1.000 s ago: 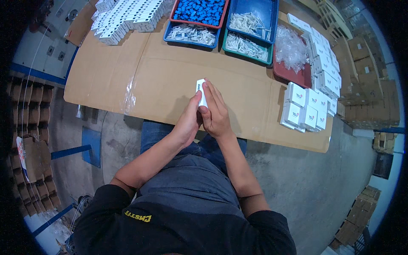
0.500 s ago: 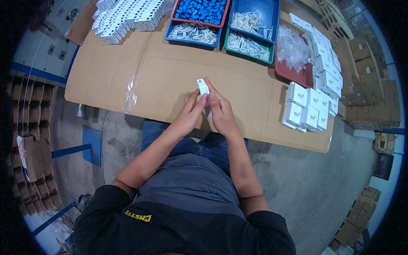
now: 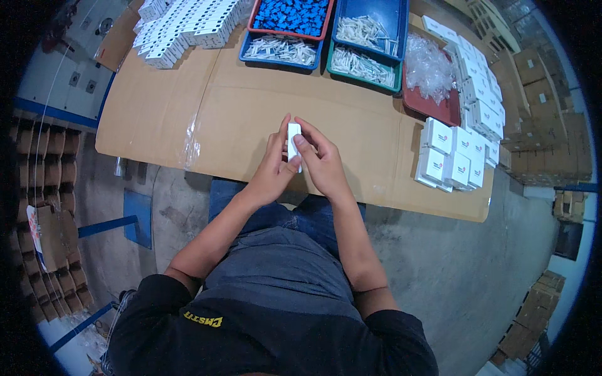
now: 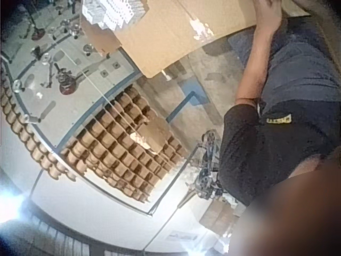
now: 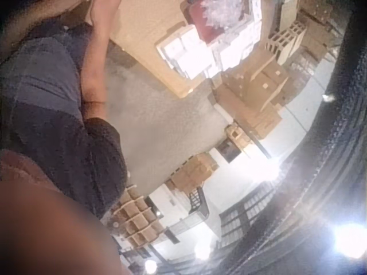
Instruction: Packaging small components and parts into boxes at a factory workbench.
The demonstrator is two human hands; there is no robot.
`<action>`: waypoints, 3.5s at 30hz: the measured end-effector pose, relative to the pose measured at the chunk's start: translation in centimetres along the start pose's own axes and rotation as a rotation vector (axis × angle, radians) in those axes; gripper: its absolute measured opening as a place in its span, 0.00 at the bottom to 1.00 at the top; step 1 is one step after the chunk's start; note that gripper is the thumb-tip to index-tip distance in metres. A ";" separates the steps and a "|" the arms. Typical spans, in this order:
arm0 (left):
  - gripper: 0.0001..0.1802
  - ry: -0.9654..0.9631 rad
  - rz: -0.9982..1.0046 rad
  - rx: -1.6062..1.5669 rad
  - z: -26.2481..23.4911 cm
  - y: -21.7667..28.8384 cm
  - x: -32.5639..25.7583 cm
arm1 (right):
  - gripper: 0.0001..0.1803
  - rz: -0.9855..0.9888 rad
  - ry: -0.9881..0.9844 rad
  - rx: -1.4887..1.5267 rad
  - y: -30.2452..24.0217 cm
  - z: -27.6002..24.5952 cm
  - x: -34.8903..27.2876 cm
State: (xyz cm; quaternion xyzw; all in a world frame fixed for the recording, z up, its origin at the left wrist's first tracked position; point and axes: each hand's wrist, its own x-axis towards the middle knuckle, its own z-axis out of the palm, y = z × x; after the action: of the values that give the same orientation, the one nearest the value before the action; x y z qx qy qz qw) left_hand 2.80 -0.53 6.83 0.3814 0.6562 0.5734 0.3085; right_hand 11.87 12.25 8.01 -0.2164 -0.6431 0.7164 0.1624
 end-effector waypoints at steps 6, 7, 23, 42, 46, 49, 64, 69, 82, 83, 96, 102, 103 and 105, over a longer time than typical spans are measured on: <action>0.43 0.046 0.098 0.069 0.3 -0.1 -0.2 | 0.25 -0.032 0.027 0.081 -0.7 1.0 -0.3; 0.44 0.045 0.136 0.097 0.3 -0.1 -0.2 | 0.26 -0.044 0.040 0.084 -0.8 1.0 -0.4; 0.48 0.040 0.296 0.138 -0.5 -1.6 -0.4 | 0.25 -0.191 -0.011 -0.109 -0.3 1.7 -1.3; 0.44 0.221 0.347 0.220 0.6 -1.9 -0.7 | 0.28 -0.184 0.053 -0.157 0.5 2.5 -1.1; 0.38 0.251 0.029 -0.207 1.1 -3.2 0.3 | 0.32 -0.196 0.001 -0.197 0.5 0.5 -0.3; 0.34 0.272 -0.229 -0.561 0.7 -2.1 0.8 | 0.35 -0.300 -0.045 -0.372 -1.1 0.2 -0.8; 0.30 0.127 -0.590 -0.800 -0.5 2.1 -0.2 | 0.31 -0.459 -0.072 -0.566 -1.2 0.5 -0.6; 0.32 0.077 -0.591 -0.990 -0.3 1.8 -0.1 | 0.32 -0.436 -0.053 -0.577 -0.5 0.7 -0.6; 0.29 0.094 -0.504 -1.042 0.8 1.2 -0.3 | 0.30 -0.701 0.038 -0.669 2.0 1.3 0.1; 0.29 0.108 -0.487 -1.048 0.9 1.2 -0.3 | 0.30 -0.708 0.040 -0.661 2.0 1.4 0.1; 0.27 0.179 -0.466 -0.945 1.0 0.4 -0.5 | 0.30 -0.529 -0.058 -0.427 2.3 0.9 0.1; 0.39 0.175 -0.148 -0.497 -0.5 -0.5 -0.2 | 0.34 -0.159 -0.107 -0.005 1.2 0.4 -0.2; 0.39 0.174 -0.150 -0.499 -0.8 -0.9 -0.3 | 0.36 -0.056 -0.182 0.051 0.9 0.2 0.0; 0.41 0.135 -0.125 -0.453 -1.0 -1.3 -0.2 | 0.39 0.041 -0.253 0.115 0.7 -0.5 0.0</action>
State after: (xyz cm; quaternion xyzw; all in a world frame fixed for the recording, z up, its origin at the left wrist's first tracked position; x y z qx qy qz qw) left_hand 1.87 -1.23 5.71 0.2220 0.5521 0.7100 0.3767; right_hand 12.16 12.61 7.29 -0.1277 -0.6120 0.7766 0.0775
